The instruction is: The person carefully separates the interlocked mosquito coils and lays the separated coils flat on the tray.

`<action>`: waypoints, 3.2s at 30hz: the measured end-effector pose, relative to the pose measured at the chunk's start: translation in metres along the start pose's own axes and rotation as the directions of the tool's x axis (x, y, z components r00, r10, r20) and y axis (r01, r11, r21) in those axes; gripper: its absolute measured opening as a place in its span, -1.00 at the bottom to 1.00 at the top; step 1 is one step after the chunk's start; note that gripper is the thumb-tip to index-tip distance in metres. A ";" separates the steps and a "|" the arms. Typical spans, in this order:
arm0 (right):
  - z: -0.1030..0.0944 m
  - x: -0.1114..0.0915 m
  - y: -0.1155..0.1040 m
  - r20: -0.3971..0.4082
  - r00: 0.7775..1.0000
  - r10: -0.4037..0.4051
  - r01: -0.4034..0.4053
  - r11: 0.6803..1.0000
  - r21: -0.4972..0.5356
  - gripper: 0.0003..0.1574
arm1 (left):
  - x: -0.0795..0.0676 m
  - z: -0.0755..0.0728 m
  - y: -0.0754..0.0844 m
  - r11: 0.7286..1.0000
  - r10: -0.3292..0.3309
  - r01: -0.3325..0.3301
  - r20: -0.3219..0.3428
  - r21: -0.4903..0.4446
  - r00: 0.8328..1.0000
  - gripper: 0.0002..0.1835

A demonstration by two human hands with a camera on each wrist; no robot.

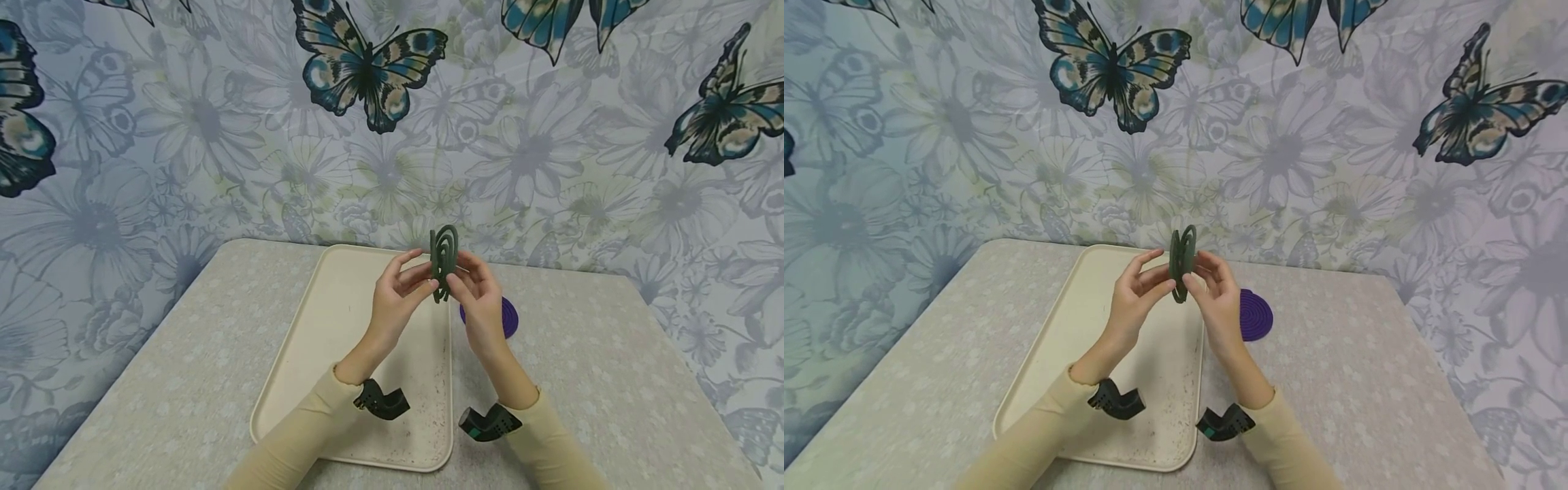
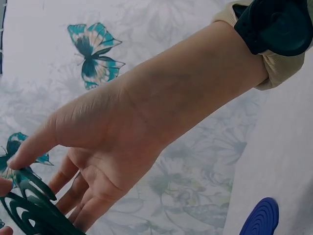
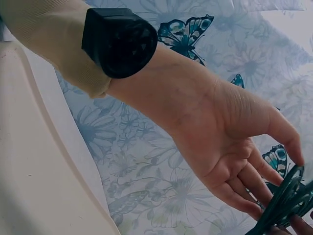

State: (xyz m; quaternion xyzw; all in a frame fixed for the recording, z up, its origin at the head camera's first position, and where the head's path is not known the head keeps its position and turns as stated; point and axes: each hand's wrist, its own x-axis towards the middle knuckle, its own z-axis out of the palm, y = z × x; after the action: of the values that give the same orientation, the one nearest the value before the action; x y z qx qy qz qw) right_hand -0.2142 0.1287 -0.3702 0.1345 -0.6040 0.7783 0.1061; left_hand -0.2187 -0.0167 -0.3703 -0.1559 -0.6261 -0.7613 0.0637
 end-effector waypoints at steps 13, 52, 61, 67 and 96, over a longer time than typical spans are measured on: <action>-0.001 0.003 -0.008 -0.133 0.991 0.028 0.004 0.972 0.234 -0.55 | 0.002 -0.003 -0.002 0.958 -0.069 0.017 -0.173 -0.286 0.982 -0.53; -0.004 0.004 0.006 -0.171 0.977 0.129 -0.100 0.980 0.170 -0.40 | 0.008 -0.003 -0.008 0.935 -0.141 0.002 -0.367 -0.355 0.919 -0.54; -0.003 0.007 0.010 -0.200 0.962 0.187 -0.155 0.974 0.163 -0.17 | 0.007 -0.001 -0.010 0.923 -0.131 -0.032 -0.391 -0.382 0.911 -0.49; -0.004 0.008 0.010 -0.217 0.955 0.201 -0.171 0.974 0.147 -0.18 | 0.009 -0.003 -0.013 0.912 -0.154 -0.032 -0.415 -0.409 0.897 -0.49; -0.029 0.019 -0.011 -0.278 0.926 0.255 -0.221 0.964 0.150 -0.31 | 0.022 -0.026 -0.005 0.926 -0.242 0.122 -0.314 -0.356 0.918 -0.49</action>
State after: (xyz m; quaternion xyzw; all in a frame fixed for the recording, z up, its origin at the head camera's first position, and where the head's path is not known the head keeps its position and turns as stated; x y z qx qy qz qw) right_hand -0.2303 0.1591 -0.3607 -0.0516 -0.5472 0.8304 0.0916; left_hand -0.2445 -0.0392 -0.3723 0.0346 -0.4804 -0.8731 0.0759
